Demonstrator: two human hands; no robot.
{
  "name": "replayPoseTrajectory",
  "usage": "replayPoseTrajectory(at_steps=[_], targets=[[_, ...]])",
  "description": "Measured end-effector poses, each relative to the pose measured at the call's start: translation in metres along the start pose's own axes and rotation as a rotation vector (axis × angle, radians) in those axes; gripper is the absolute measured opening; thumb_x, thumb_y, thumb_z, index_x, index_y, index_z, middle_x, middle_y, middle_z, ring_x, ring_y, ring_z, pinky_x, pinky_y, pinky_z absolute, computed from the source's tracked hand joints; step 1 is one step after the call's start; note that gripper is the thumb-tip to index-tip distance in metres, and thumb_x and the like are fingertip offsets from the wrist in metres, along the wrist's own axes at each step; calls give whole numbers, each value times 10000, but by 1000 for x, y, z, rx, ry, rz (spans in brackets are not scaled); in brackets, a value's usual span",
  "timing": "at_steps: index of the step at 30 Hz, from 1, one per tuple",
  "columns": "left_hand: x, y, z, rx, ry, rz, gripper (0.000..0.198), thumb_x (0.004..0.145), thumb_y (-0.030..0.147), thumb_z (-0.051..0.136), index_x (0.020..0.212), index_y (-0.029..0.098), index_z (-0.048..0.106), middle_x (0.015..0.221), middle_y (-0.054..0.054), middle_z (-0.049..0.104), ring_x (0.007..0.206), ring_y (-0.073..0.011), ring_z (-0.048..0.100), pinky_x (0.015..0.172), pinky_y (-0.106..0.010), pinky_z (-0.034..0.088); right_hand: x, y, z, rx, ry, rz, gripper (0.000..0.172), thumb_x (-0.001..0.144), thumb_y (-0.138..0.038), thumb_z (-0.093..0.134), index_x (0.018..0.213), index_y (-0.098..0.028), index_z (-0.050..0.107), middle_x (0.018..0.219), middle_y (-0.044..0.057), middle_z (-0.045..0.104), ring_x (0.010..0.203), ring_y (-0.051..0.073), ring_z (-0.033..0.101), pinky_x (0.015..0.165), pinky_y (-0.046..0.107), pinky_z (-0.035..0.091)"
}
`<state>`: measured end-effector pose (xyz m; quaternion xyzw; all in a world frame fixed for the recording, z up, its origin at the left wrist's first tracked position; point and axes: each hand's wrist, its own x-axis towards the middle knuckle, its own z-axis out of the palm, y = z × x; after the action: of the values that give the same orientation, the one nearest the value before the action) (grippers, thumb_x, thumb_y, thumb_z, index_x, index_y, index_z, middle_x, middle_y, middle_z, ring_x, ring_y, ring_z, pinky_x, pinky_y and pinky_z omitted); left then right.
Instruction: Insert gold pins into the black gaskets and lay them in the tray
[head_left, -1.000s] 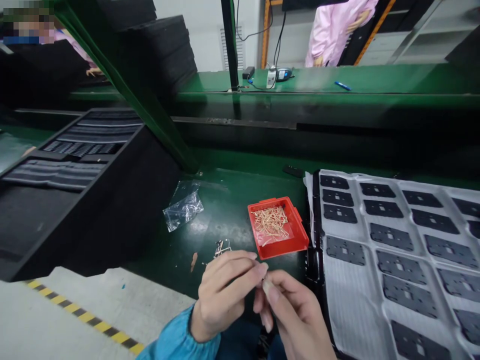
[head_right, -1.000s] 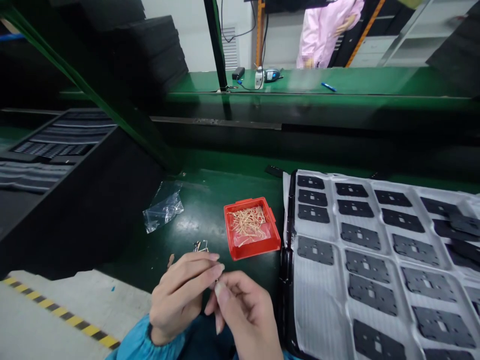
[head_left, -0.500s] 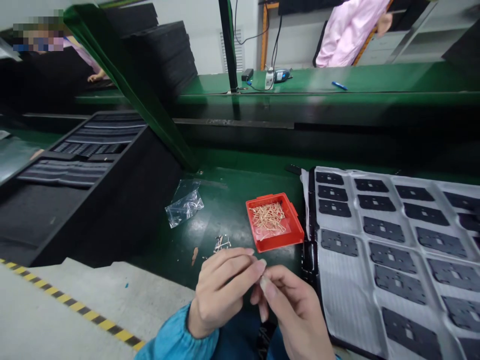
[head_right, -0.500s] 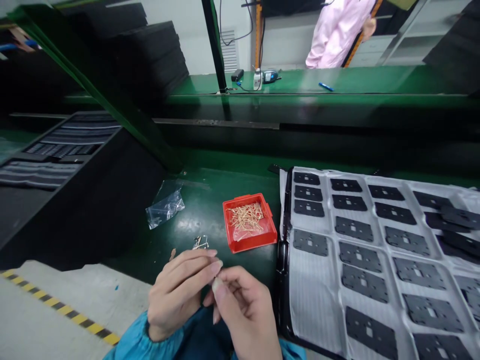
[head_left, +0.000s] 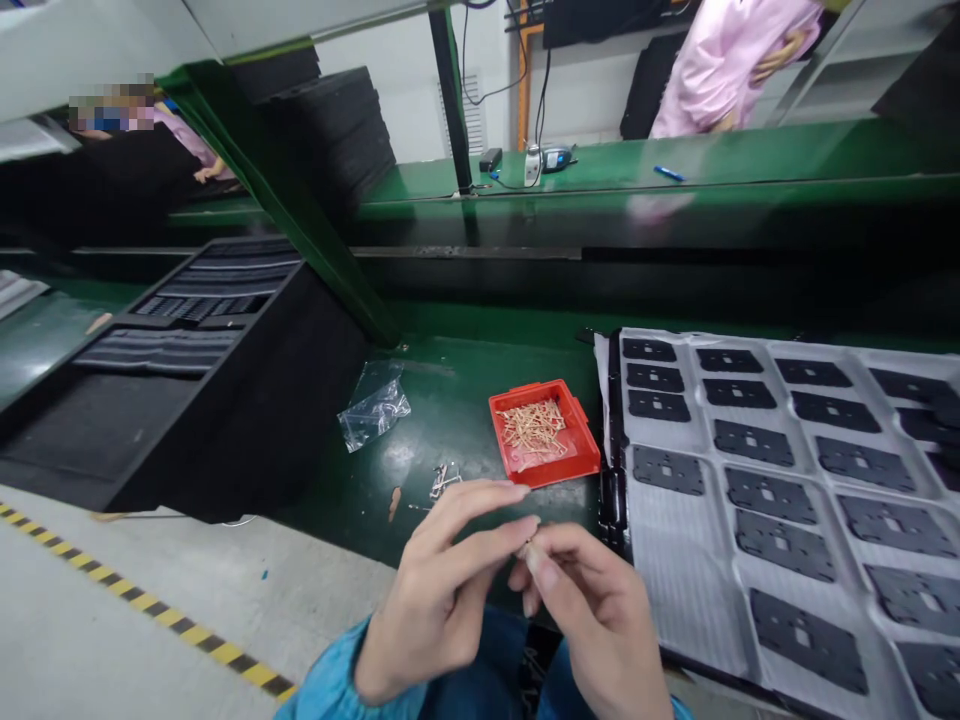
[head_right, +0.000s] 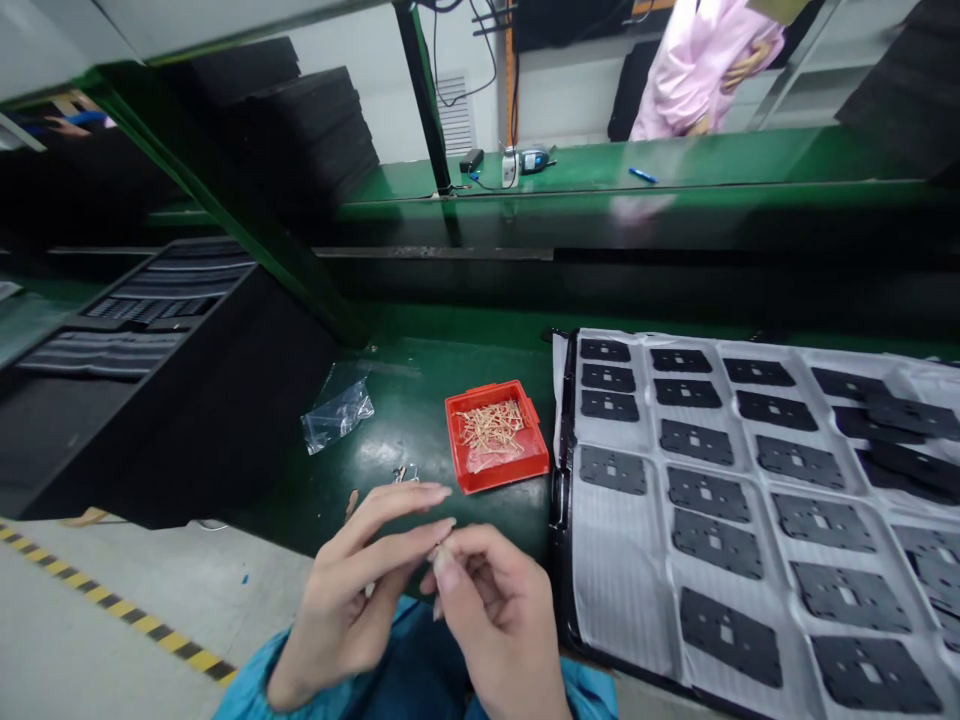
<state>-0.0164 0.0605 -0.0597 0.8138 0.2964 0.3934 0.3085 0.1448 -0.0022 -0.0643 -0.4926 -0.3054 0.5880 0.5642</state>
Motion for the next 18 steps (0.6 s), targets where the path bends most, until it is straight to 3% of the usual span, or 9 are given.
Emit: replayPoseTrajectory(at_steps=[2, 4, 7, 10, 13, 16, 18], targets=[[-2, 9, -4, -196, -111, -164, 419, 987, 276, 657, 1406, 266, 666, 1475, -151, 619, 1338, -330, 610, 1121, -517, 522, 2, 5, -3, -92, 2, -109, 270, 963, -414, 669, 836, -180, 716, 727, 40, 691, 632, 128, 633, 601, 219, 534], [-4, 16, 1, -353, -62, -291, 373, 944, 400, 731, 1292, 268, 737, 1430, -145, 652, 1285, -331, 644, 1083, -484, 551, 4, 11, -3, -201, 15, -254, 194, 970, -312, 640, 834, -188, 697, 742, 31, 690, 658, 128, 646, 621, 214, 541], [-5, 18, 20, -444, 200, -483, 92, 955, 296, 730, 941, 242, 803, 1189, -92, 755, 1096, -229, 718, 949, -325, 592, 5, 16, 2, -371, 13, -466, 87, 950, -178, 601, 904, -206, 670, 761, 6, 665, 671, 118, 635, 639, 210, 545], [2, 10, 32, -630, 513, -578, 176, 963, 288, 724, 806, 219, 764, 1012, -45, 754, 992, -158, 703, 879, -241, 584, -1, 17, 9, -517, 40, -596, 144, 920, -103, 584, 973, -224, 641, 797, 9, 658, 696, 129, 631, 651, 236, 544], [19, -8, 20, -975, 756, -588, 200, 935, 394, 757, 801, 246, 741, 980, 0, 736, 1017, -151, 695, 880, -255, 602, -4, 17, 9, -607, 242, -762, 248, 891, -57, 573, 1041, -242, 641, 830, 29, 671, 707, 159, 630, 662, 289, 539], [32, -29, 2, -1110, 744, -552, 303, 888, 596, 740, 983, 310, 779, 1232, -18, 733, 1242, -216, 653, 983, -343, 596, 11, 22, -2, -695, 381, -841, 274, 900, -65, 589, 1073, -260, 673, 868, 37, 698, 768, 182, 664, 729, 322, 557], [35, -40, -2, -1006, 598, -491, 649, 763, 731, 771, 1276, 337, 720, 1497, -73, 603, 1452, -304, 496, 1113, -434, 522, 25, 29, -12, -752, 314, -667, 193, 938, -155, 626, 1083, -252, 709, 936, 52, 722, 809, 180, 687, 760, 312, 570]])
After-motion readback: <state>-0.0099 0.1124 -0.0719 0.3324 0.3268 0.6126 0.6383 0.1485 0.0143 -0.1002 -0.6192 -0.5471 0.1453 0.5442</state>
